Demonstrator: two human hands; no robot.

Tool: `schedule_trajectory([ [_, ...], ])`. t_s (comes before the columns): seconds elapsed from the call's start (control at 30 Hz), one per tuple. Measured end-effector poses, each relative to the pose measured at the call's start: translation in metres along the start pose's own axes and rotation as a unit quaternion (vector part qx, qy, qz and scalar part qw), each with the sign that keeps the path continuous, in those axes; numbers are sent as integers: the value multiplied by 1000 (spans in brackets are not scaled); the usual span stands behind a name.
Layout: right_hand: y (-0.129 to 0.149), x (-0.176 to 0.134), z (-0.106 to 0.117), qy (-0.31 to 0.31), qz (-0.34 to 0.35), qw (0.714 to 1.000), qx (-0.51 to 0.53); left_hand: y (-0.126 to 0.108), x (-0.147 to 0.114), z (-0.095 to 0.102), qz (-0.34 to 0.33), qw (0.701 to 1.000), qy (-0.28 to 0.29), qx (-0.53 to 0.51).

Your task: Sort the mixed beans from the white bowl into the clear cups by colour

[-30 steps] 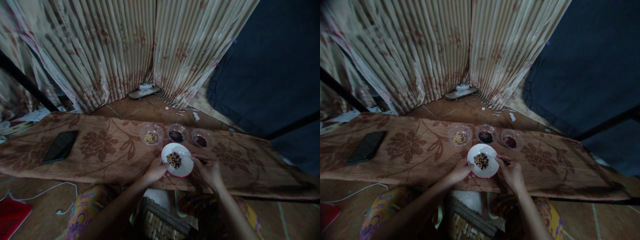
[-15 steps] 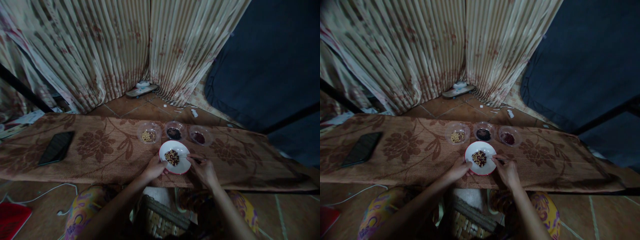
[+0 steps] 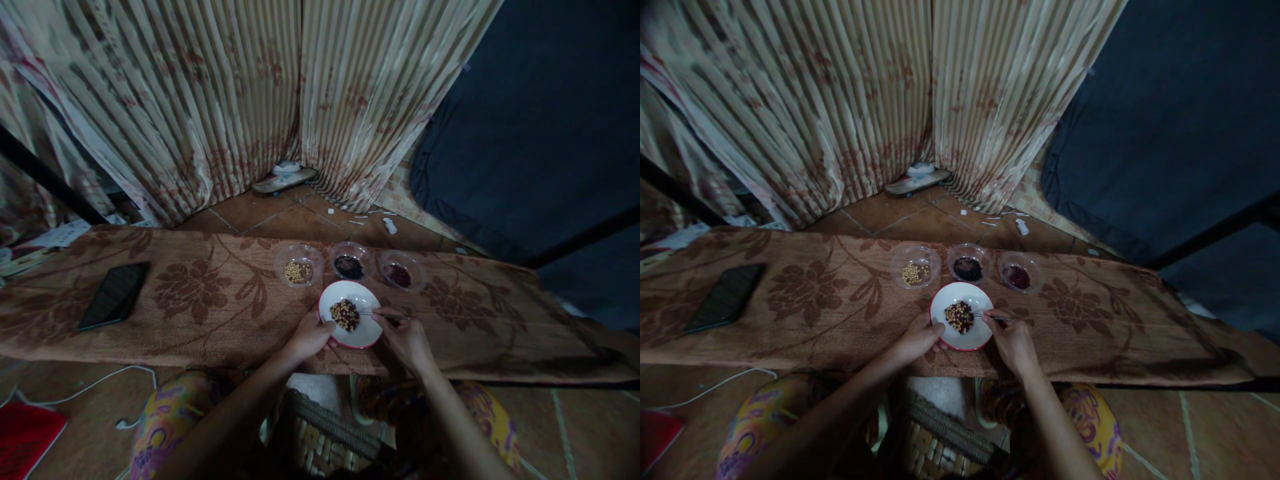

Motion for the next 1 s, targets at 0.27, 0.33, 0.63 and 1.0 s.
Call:
schedule_trajectory([
  [0.27,-4,0,-1,-7,6,1000,10,-1,-1,0,9,1000,-2,-4],
  [0.33,-5,-1,-2,-6,11,1000,11,-1,-1,0,12,1000,-5,-8],
  [0.63,-4,-1,2,-39,14,997,69,-1,-1,0,3,1000,-4,-1],
  [1.0,-13,55,72,-218,34,969,113,3,2,2,-6,1000,-2,-7],
])
Point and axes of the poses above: each hand's wrist, its own x-axis towards the middle knuckle, its own z-axis out of the back of the hand, y = z × x, the point moved 4 cm from there along x, towards the middle knuckle, and after that the axes turned 9 degrees about -z, right-handed, at the moved point
